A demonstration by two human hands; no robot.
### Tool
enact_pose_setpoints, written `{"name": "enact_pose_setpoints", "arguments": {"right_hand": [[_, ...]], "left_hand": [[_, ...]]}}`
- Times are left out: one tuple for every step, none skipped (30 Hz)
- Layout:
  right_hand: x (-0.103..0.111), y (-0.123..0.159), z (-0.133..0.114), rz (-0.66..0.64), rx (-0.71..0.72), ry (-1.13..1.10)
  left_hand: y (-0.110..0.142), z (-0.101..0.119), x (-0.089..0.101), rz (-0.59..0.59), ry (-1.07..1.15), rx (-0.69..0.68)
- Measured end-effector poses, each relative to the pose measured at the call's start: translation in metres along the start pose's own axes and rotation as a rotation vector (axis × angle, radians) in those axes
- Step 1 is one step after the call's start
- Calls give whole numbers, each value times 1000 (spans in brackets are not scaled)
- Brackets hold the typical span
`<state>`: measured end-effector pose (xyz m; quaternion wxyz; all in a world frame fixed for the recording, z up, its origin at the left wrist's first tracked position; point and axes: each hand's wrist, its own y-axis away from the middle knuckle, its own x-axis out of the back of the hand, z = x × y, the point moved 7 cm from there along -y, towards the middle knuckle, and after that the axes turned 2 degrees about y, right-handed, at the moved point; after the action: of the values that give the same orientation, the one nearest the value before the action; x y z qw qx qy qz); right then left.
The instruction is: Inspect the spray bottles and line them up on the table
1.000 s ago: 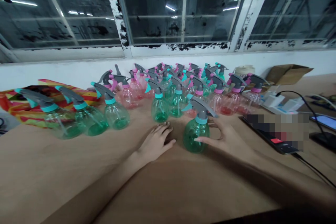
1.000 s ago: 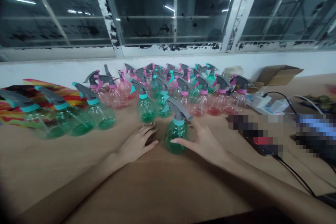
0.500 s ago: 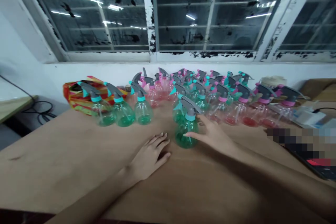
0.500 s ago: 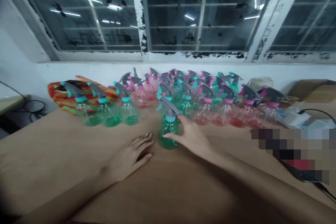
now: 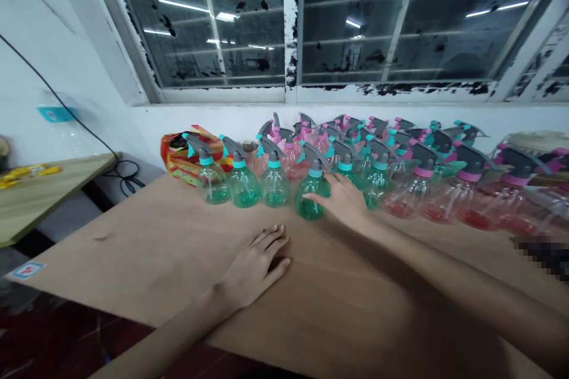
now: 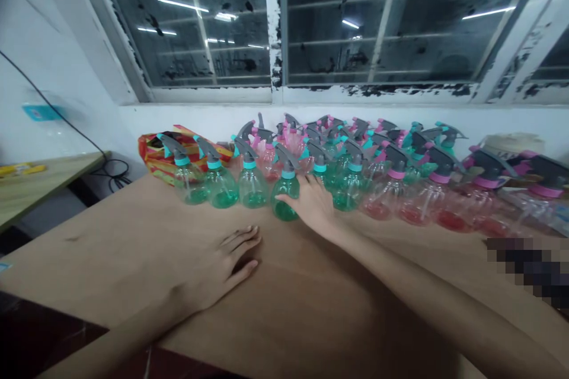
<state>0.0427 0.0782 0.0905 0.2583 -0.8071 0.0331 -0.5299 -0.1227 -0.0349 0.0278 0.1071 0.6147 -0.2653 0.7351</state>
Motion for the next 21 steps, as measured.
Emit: {"name": "enact_pose_setpoints", "arguments": {"right_hand": [[-1,-2,0,-4,-7,14],[-2,-4,-1,-9,-16,27],[-3,-6,-1,-13,-25,39],[-4,-8,-2,-15,-36,50],[-5,-10,-2,-17,-46,60],[-6,-12,-2,-18,-55,68],[-8,-13,-3,-18,-63,75],[-9,-15,-4,-18,-67,79],[-10,-17,-4,-17,-70,81],[-11,-18,-5,-16,-71,81],[-12,-20,-6,-13,-72,79],[-13,-21,-6,-8,-72,77],[-14,-22,-7,-2,-71,73],[-14,-22,-8,5,-69,67],[-14,-22,-9,14,-65,60],[-13,-21,-9,26,-60,51],[-11,-19,-9,39,-54,42],[-7,-15,-8,54,-47,32],[-3,-11,-5,71,-42,22],[3,-6,-1,89,-38,11],[9,-1,4,108,-38,2]], "left_hand": [[0,0,0,-2,-5,2],[0,1,0,-6,-9,3],[0,1,0,-9,-14,3],[0,1,0,-11,-17,4],[0,1,1,-11,-18,5],[0,1,1,-9,-18,5],[0,1,1,-7,-17,6],[0,1,1,-6,-15,5],[0,1,1,-3,-12,6],[0,0,1,-2,-10,6],[0,0,0,0,-8,6],[0,0,0,4,-6,7],[0,0,0,7,-5,7],[0,0,0,9,-3,7],[0,0,0,9,-1,6],[0,-1,0,9,1,6],[0,-1,0,7,3,5],[0,-1,0,4,5,6],[0,-1,0,0,9,6],[0,-1,-1,-1,14,5],[0,-2,-1,0,20,4]]}}
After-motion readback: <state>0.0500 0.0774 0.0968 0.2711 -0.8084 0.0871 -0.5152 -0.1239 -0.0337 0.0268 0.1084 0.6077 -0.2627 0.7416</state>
